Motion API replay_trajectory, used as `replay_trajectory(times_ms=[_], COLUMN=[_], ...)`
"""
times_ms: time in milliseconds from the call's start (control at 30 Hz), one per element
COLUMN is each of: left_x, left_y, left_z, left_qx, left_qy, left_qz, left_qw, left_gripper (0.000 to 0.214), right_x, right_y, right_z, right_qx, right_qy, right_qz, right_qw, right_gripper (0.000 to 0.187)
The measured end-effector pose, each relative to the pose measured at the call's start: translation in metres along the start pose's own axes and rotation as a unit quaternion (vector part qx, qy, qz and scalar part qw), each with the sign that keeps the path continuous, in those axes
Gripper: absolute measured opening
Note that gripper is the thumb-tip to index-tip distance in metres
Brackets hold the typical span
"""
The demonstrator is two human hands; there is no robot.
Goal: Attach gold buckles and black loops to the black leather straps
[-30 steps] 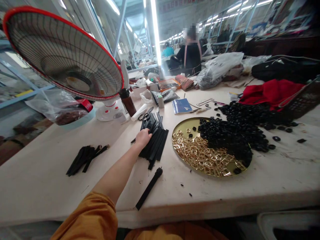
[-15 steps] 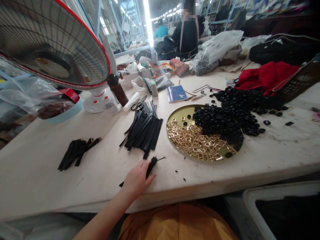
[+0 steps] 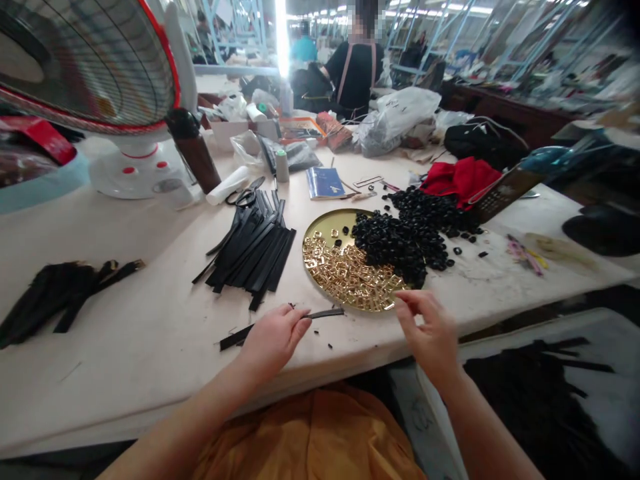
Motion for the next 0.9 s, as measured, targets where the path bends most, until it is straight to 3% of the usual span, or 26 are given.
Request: replay_trajectory(times_ms=[100,200,300,367,433,500,567,667,700,767,900], left_x=[0.017,0.030,0.041,0.047,0.051,0.053,0.054,0.055,0.055,0.056,0.058], left_y=[-0.005,-0.009,-0.010,-0.012,-0.015,-0.019,-0.023,-0.025,-0.025,-0.024,-0.020], left_z=[0.000,0.005,0.010,0.011,0.010,0.008,0.005,0.001,0.000,-0.001,-0.001], left_qx=[-0.062,-0.152,-0.240,-0.268,-0.293,-0.315,-0.326,-0.316,-0.310,-0.298,-0.280], left_qy=[0.014,0.089,0.154,0.183,0.204,0.205,0.194,0.201,0.209,0.232,0.267], left_qz=[0.156,0.312,0.442,0.516,0.583,0.646,0.690,0.709,0.712,0.719,0.730], left_qw=[0.986,0.933,0.850,0.793,0.730,0.664,0.617,0.597,0.594,0.584,0.564], left_gripper=[0.033,0.027,0.024,0.023,0.023,0.028,0.035,0.036,0.037,0.040,0.046], right_x=[0.009,0.008,-0.003,-0.009,-0.011,-0.007,0.002,0.023,0.031,0.048,0.071], right_y=[-0.001,-0.011,-0.029,-0.041,-0.049,-0.050,-0.040,-0.009,0.000,0.012,0.012], right_z=[-0.001,0.000,0.007,0.013,0.017,0.017,0.010,-0.009,-0.015,-0.025,-0.031], right_qx=[-0.049,-0.098,-0.175,-0.196,-0.194,-0.191,-0.175,-0.114,-0.107,-0.136,-0.230], right_qy=[-0.059,-0.136,-0.227,-0.272,-0.293,-0.294,-0.258,-0.132,-0.098,-0.076,-0.064], right_qz=[-0.007,-0.095,-0.239,-0.311,-0.345,-0.341,-0.277,-0.019,0.091,0.251,0.351], right_qw=[0.997,0.981,0.928,0.889,0.870,0.872,0.909,0.985,0.985,0.955,0.906], right_gripper=[0.025,0.030,0.037,0.037,0.033,0.032,0.033,0.029,0.027,0.025,0.021])
Point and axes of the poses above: each hand's wrist, its own z-axis away from the middle knuckle, its own y-axis out of the back of the hand, x = y × z, the point moved 2 cm from there along -z, towards the middle knuckle, and after that the axes turned 12 degrees about -z, right-handed, at the moved point
